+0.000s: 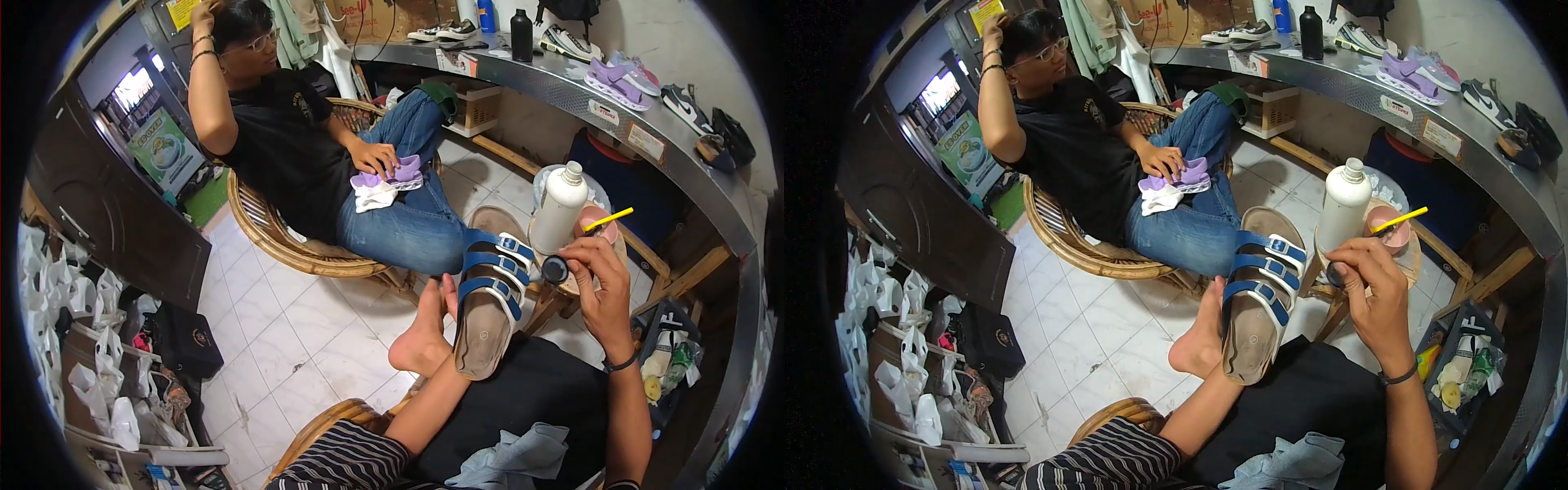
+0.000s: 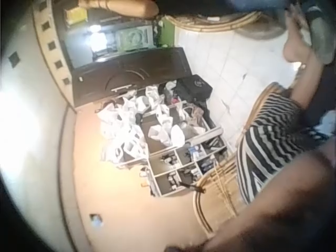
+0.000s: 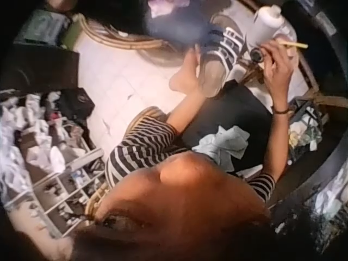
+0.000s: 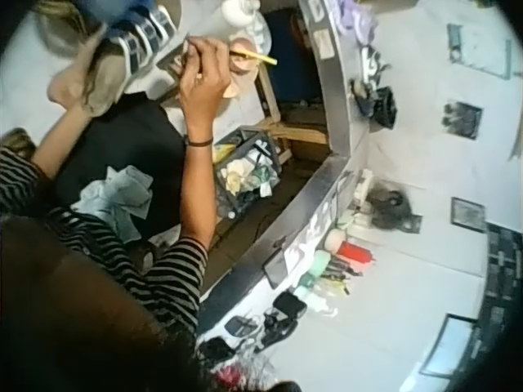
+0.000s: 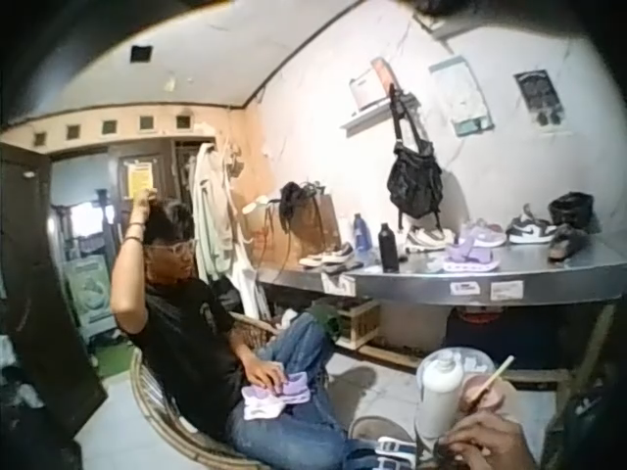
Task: Replacing or repairing a buckle on a sandal.
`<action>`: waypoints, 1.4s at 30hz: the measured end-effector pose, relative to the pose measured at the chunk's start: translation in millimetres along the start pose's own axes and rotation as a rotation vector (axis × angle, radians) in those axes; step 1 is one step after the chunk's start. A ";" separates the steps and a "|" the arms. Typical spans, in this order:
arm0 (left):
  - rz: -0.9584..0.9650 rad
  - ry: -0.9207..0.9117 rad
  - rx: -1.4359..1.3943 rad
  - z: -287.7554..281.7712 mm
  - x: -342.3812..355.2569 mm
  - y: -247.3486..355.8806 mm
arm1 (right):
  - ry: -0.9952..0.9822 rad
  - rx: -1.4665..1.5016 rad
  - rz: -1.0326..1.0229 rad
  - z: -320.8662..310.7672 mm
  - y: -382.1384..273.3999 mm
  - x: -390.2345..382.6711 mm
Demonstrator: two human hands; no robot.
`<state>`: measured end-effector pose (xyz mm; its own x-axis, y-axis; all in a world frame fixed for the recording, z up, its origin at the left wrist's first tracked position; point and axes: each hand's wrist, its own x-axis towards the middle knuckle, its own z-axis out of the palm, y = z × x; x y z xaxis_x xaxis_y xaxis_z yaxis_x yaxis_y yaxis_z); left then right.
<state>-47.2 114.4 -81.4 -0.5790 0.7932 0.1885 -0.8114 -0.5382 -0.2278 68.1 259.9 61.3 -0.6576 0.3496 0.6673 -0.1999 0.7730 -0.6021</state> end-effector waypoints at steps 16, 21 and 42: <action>-0.160 -0.018 -0.172 -1.4 6.5 -7.2 | -0.058 -0.009 0.048 -4.0 6.4 -2.6; -0.174 -0.002 -0.156 -0.7 3.6 -8.8 | 0.008 -0.064 -0.011 -0.6 3.5 -1.1; -0.084 0.031 -0.193 -8.2 10.4 -6.9 | 0.015 -0.080 -0.008 -5.2 -1.8 -1.8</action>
<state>-46.9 128.8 -85.7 -0.5049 0.8429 0.1860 -0.8250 -0.4078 -0.3914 73.5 260.6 63.5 -0.6449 0.3508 0.6790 -0.1462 0.8154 -0.5601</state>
